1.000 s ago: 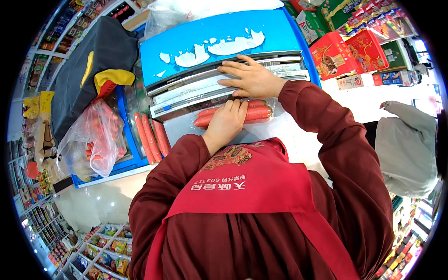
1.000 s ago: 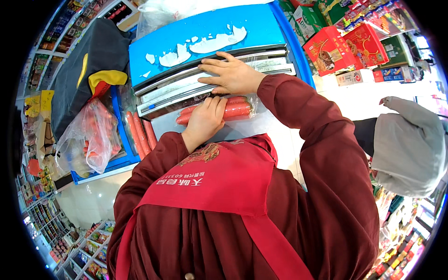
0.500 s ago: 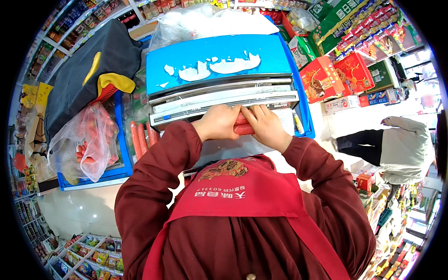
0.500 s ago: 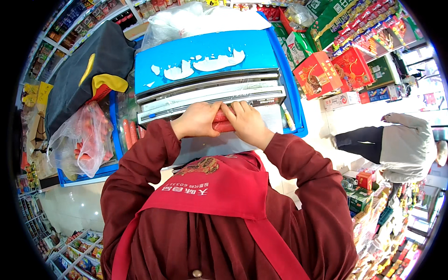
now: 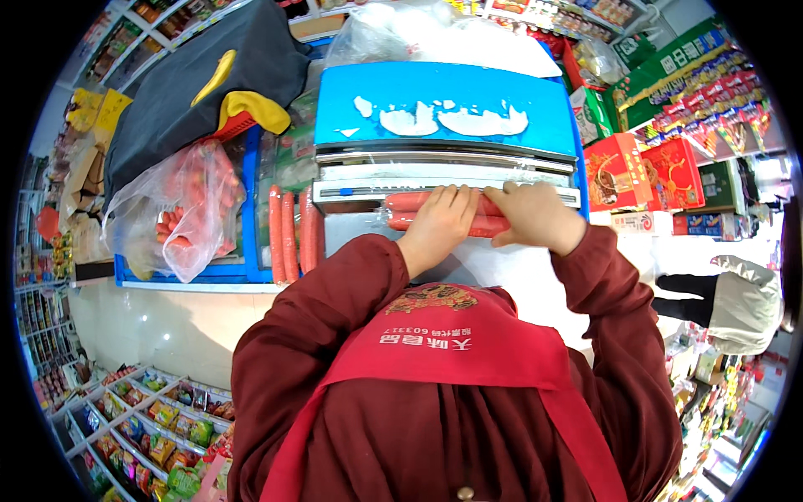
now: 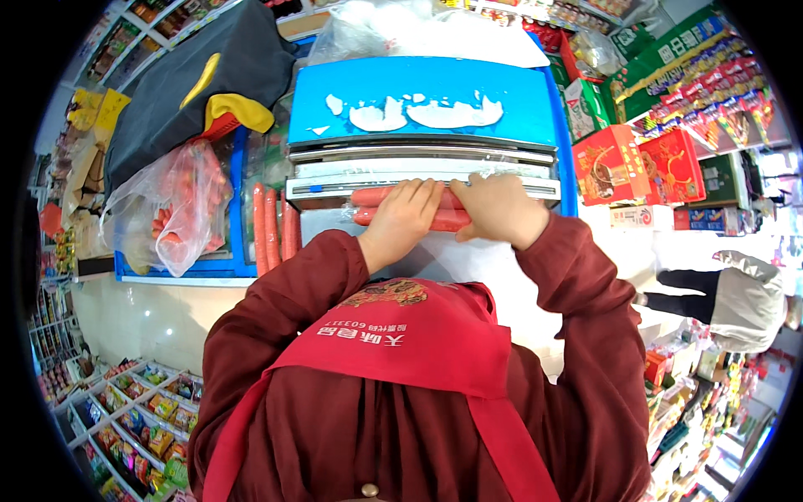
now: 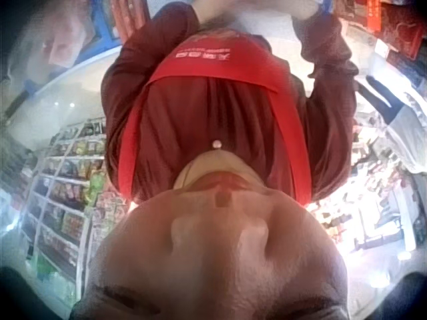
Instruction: The person repeatedly takes red sausages from a plastic bag, places them on a blue cutting board, and uses a vacuum sealer to wrap them in plastic film. The person handles the sausages one by one or in small groups, seals the film, and places the packaged items back into the bag or on the counter.
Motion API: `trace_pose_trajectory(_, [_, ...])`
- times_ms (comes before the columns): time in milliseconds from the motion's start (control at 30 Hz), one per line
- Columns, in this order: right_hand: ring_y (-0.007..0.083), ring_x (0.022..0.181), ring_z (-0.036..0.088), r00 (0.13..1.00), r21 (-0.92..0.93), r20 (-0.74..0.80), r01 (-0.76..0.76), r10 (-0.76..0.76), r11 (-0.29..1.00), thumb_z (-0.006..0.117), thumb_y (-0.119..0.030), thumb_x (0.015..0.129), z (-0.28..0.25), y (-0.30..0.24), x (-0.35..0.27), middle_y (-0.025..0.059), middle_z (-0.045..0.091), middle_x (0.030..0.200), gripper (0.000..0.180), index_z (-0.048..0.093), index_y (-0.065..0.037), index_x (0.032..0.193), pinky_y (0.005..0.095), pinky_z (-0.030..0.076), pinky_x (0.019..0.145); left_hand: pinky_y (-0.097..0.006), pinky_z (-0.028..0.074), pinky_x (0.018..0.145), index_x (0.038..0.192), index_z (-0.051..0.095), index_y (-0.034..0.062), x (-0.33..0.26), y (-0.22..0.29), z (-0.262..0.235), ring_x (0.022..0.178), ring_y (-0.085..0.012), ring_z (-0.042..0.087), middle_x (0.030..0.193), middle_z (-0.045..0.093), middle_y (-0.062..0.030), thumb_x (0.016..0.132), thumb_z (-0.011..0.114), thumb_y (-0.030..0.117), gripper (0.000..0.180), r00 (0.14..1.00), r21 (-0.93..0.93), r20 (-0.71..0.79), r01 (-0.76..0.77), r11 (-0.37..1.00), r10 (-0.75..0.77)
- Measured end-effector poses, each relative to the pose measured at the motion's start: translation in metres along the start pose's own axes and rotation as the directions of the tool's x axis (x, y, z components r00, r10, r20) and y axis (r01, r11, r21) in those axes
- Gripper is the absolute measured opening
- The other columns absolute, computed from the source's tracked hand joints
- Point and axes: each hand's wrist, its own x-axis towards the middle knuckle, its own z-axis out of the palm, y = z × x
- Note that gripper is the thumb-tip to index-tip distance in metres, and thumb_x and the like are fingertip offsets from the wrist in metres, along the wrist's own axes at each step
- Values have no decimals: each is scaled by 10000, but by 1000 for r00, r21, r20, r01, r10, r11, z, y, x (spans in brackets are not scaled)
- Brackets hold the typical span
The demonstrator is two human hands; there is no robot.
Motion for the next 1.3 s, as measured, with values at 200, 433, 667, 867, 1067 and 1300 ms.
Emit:
trace_pose_trajectory(200, [319, 708, 632, 980, 369, 17, 179, -200, 912, 582, -464, 803, -38, -52, 130, 137, 644, 721, 494, 647, 16, 710, 421, 503, 616, -370, 429, 860, 1115, 543, -7, 1, -2, 11, 1045, -292, 531, 1083, 554, -152, 766, 536, 77, 360, 998, -23, -33, 51, 998, -52])
trace_pose_trajectory(433, [301, 693, 640, 972, 245, 50, 213, -232, 946, 643, -482, 775, -17, -97, 201, 120, 654, 716, 458, 675, -26, 742, 404, 486, 581, -392, 398, 898, 1092, 564, 34, -6, 3, 15, 1046, -313, 534, 1088, 578, -146, 805, 535, 80, 292, 969, -577, -17, 191, 794, -245])
trace_pose_trajectory(667, [270, 622, 629, 968, 162, 229, 71, -107, 984, 697, -448, 716, -11, -12, 138, 105, 640, 637, 428, 676, -22, 688, 385, 486, 568, -407, 404, 931, 1143, 518, -54, -2, 4, 8, 1087, -307, 483, 1143, 512, -182, 732, 529, 131, 450, 1000, 51, -16, 14, 999, -13])
trace_pose_trajectory(867, [254, 518, 588, 881, 299, 421, -361, 217, 883, 698, -492, 672, 26, 101, 45, 132, 598, 561, 531, 638, 31, 603, 370, 432, 499, -383, 407, 926, 1199, 468, -71, 4, 4, 5, 1060, -301, 499, 1136, 515, -173, 741, 509, 101, 491, 1000, 8, -14, -8, 1000, 8])
trace_pose_trajectory(1067, [168, 463, 539, 794, 348, 401, -593, 457, 726, 708, -425, 732, 55, 154, -41, 71, 564, 523, 436, 630, -8, 629, 301, 396, 445, -386, 419, 888, 1193, 472, -54, 14, -2, -1, 996, -301, 510, 1072, 508, -145, 643, 664, 91, 600, 999, -80, 44, 8, 997, -5])
trace_pose_trajectory(1300, [130, 741, 552, 778, 875, -363, 96, 513, 474, 619, -299, 868, 24, 84, -74, 56, 597, 770, 293, 610, -8, 895, 276, 442, 683, -355, 433, 857, 1176, 515, -27, 26, -24, -53, 967, -303, 544, 1027, 545, -151, 635, 780, 219, 651, 892, -586, 425, 401, 704, -154])
